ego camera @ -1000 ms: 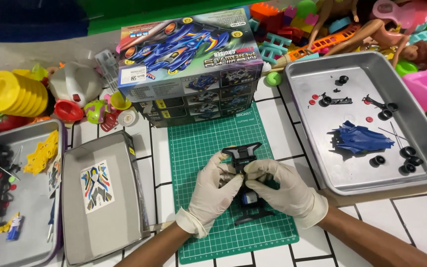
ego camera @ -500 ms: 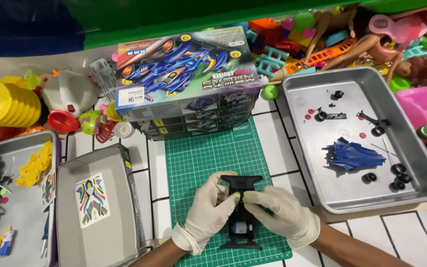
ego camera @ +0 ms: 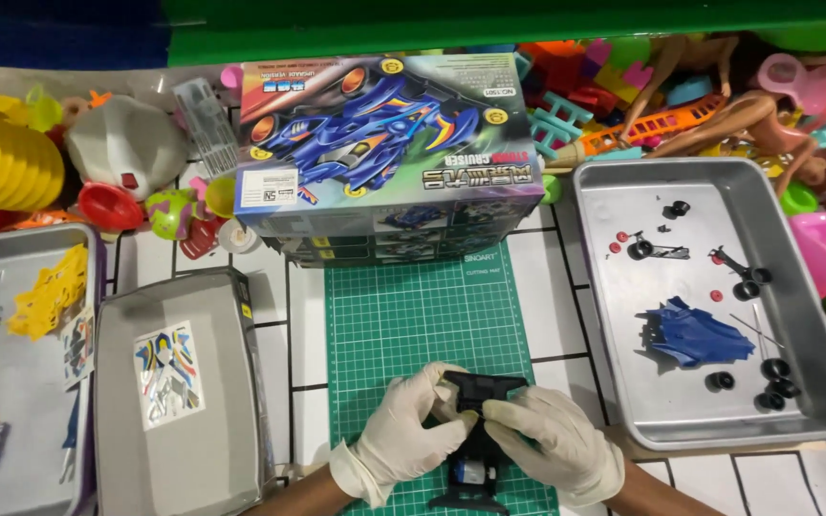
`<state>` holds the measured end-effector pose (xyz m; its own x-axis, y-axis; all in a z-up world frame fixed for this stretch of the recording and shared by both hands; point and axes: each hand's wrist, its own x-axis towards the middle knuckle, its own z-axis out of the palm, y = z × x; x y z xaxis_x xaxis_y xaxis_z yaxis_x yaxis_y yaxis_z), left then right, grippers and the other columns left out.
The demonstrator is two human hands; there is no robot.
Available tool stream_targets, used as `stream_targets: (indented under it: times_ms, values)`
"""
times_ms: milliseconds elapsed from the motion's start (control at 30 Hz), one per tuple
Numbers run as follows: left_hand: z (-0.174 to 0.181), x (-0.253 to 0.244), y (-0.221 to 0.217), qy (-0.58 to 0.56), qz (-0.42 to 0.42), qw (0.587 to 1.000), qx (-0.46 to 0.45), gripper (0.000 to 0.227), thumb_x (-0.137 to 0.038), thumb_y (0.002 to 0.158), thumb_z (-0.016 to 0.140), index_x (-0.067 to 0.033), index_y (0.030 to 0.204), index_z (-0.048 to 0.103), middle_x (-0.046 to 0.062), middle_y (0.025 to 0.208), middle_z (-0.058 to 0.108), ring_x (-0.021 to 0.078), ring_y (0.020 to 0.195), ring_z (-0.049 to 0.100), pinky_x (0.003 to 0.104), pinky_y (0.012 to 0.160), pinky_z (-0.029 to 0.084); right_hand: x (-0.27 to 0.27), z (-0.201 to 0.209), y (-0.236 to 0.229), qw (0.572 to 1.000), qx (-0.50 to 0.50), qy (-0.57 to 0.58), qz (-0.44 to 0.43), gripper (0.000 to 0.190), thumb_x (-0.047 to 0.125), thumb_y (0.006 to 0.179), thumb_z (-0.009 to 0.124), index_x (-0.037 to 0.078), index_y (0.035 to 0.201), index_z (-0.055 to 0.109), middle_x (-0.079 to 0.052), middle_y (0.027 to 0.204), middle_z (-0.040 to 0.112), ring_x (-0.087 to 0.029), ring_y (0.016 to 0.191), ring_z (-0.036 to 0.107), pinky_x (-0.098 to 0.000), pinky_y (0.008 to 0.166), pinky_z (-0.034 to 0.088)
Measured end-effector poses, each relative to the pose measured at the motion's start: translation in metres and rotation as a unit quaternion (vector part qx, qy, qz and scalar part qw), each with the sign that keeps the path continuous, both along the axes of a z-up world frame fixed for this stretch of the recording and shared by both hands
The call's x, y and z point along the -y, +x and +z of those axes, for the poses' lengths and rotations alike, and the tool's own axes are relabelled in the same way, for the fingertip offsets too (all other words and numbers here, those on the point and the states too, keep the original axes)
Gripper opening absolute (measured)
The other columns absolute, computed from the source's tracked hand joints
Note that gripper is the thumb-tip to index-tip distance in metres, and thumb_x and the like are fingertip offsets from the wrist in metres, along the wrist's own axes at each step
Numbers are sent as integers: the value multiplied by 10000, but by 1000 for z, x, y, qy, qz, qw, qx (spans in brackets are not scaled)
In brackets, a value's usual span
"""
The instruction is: The person assembles a toy vehicle chassis on a green cutting mat. They insert a battery pack into the black frame, attach wheels and axles, and secure various small plastic components by hand. The workspace is cluttered with other toys and packaging.
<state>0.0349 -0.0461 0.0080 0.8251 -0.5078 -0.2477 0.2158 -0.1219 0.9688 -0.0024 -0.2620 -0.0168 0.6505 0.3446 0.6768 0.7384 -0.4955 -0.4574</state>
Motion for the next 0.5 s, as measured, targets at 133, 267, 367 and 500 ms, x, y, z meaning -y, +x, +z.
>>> stream_targets:
  times_ms: [133,267,367,500]
  values:
    - [-2,-4,5,54,2,999,2,275,-224,860,739,-125,1101,653,-162,612,552,5,574,516,238,828,484,1,-10,1,999,-17,-36,9,347,32,909,736,61,1228,603,-32,735,612,-193,567,513,-331,540,488]
    - [3,-5,4,10,7,1000,12,238,-167,877,729,-85,1088,655,-147,578,462,7,511,371,191,526,360,-4,-6,2,999,-31,-19,-5,420,-12,895,733,57,1280,581,-13,750,620,-159,570,533,-294,528,489]
    - [6,-3,2,-14,19,1000,7,220,-127,886,716,-64,1086,649,-135,582,484,22,542,428,206,599,448,-5,-4,1,999,-24,13,-20,520,-14,895,758,48,1365,543,-8,874,716,-102,685,644,-228,671,578]
    - [14,1,1,1,42,999,-12,124,-86,890,713,-98,991,641,-93,589,538,49,553,462,231,569,461,-3,-15,2,998,52,5,-46,699,-38,912,794,46,1476,391,-81,1324,694,-140,847,799,-252,754,689]
